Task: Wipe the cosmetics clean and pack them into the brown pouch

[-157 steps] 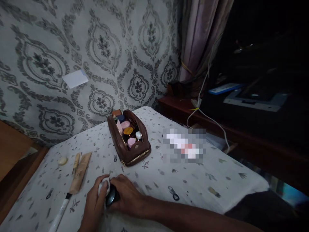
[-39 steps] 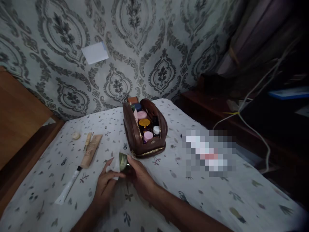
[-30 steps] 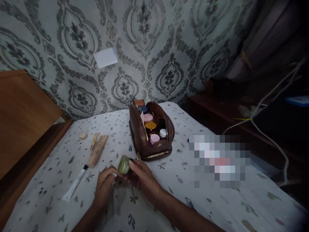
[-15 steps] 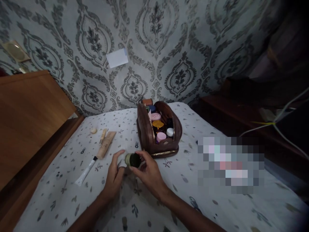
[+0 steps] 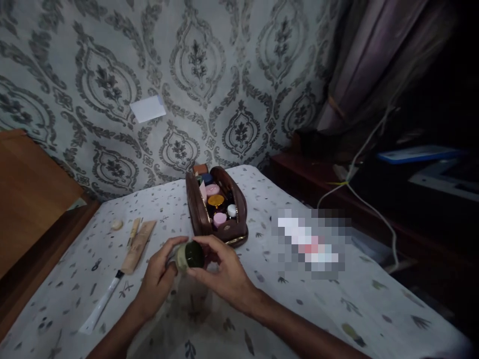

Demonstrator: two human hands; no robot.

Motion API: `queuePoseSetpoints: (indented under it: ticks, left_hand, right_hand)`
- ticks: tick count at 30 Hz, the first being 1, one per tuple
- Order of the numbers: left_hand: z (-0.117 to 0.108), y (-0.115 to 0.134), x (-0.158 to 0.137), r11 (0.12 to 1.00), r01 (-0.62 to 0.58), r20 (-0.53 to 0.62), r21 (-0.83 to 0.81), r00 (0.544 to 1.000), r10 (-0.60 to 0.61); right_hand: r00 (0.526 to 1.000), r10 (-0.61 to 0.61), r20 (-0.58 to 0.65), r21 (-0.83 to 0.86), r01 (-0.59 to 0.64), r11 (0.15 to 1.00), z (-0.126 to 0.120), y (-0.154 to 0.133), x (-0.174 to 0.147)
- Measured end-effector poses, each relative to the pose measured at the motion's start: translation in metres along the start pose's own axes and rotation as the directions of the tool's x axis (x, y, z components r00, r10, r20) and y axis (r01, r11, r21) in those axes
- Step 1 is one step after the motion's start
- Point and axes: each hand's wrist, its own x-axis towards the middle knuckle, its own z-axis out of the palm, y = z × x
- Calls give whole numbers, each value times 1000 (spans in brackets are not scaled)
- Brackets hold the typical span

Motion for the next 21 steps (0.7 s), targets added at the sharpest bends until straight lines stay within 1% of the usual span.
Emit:
queuePoseSetpoints:
  ticks: [2, 4, 6, 8, 10, 12, 14, 16, 19, 21]
  left_hand:
    - [0, 8, 13, 976, -156, 64, 153, 987, 148]
    - [1, 17, 28, 892, -284, 147, 352, 958, 247]
    - [1, 27, 43, 748, -345, 220, 566, 939, 266]
    - [2, 33, 55, 571, -357, 260, 739, 933, 248]
    - [3, 33, 62, 421, -372, 289, 827, 925, 248]
    - [2, 29, 64, 332, -398, 308, 855, 905, 292]
    - [1, 24, 63, 293, -430, 321, 854, 878, 355]
    - [0, 19, 62, 285, -452, 325, 845, 858, 397]
    - [0, 17, 61, 285, -461, 325, 840, 849, 416]
    - [0, 17, 61, 277, -467, 324, 840, 840, 434]
  right_hand:
    - [999, -8, -31, 28, 9, 1000, -13, -4, 1]
    - [998, -13, -61, 40, 15, 999, -28, -10, 3]
    - [995, -42, -93, 11, 43, 999, -44, -17, 6]
    - [985, -95, -144, -53, 88, 995, -60, -24, 11]
    - [966, -149, -213, -118, 127, 985, -75, -30, 18]
    - [945, -184, -271, -164, 143, 976, -88, -33, 26]
    - [933, -207, -293, -194, 154, 969, -98, -36, 35]
    - [933, -230, -277, -234, 167, 958, -105, -38, 43]
    - [942, -277, -187, -372, 193, 908, -110, -42, 58]
    - [946, -314, -75, -484, 241, 841, -110, -46, 70]
